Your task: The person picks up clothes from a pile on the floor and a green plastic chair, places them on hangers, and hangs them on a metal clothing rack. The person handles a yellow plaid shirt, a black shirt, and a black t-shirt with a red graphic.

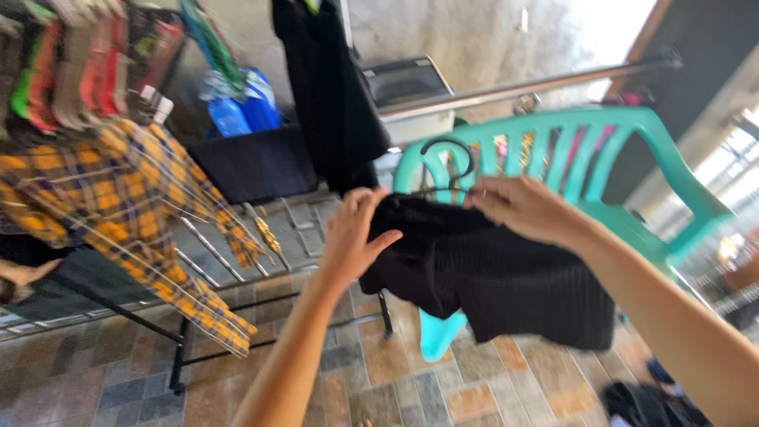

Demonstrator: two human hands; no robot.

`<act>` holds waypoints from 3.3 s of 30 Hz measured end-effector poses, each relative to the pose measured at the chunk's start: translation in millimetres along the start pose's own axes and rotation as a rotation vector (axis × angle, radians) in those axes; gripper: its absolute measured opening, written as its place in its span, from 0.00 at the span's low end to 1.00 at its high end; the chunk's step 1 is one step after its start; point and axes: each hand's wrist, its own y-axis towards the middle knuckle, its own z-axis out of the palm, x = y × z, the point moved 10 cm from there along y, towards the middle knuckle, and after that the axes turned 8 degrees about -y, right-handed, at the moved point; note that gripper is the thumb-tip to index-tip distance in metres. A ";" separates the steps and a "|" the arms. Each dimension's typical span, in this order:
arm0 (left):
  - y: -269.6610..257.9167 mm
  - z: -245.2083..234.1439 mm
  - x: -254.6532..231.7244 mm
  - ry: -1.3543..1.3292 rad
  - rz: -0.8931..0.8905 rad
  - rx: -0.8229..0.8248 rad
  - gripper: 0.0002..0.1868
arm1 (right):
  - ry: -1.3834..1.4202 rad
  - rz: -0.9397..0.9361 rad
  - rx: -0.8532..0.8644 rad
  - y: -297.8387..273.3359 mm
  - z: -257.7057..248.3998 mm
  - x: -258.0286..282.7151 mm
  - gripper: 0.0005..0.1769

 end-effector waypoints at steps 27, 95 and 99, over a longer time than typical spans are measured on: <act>129.9 -115.7 191.5 -0.807 -0.189 -0.071 0.53 | 0.590 -0.285 -0.484 543.5 8.2 152.0 0.19; -9.2 584.4 243.7 -0.700 -0.841 0.332 0.33 | 1.183 0.827 -0.521 115.8 190.0 -584.9 0.14; 72.3 540.1 199.6 -0.613 -0.518 0.189 0.36 | 1.360 0.530 -0.498 136.4 64.4 -467.8 0.13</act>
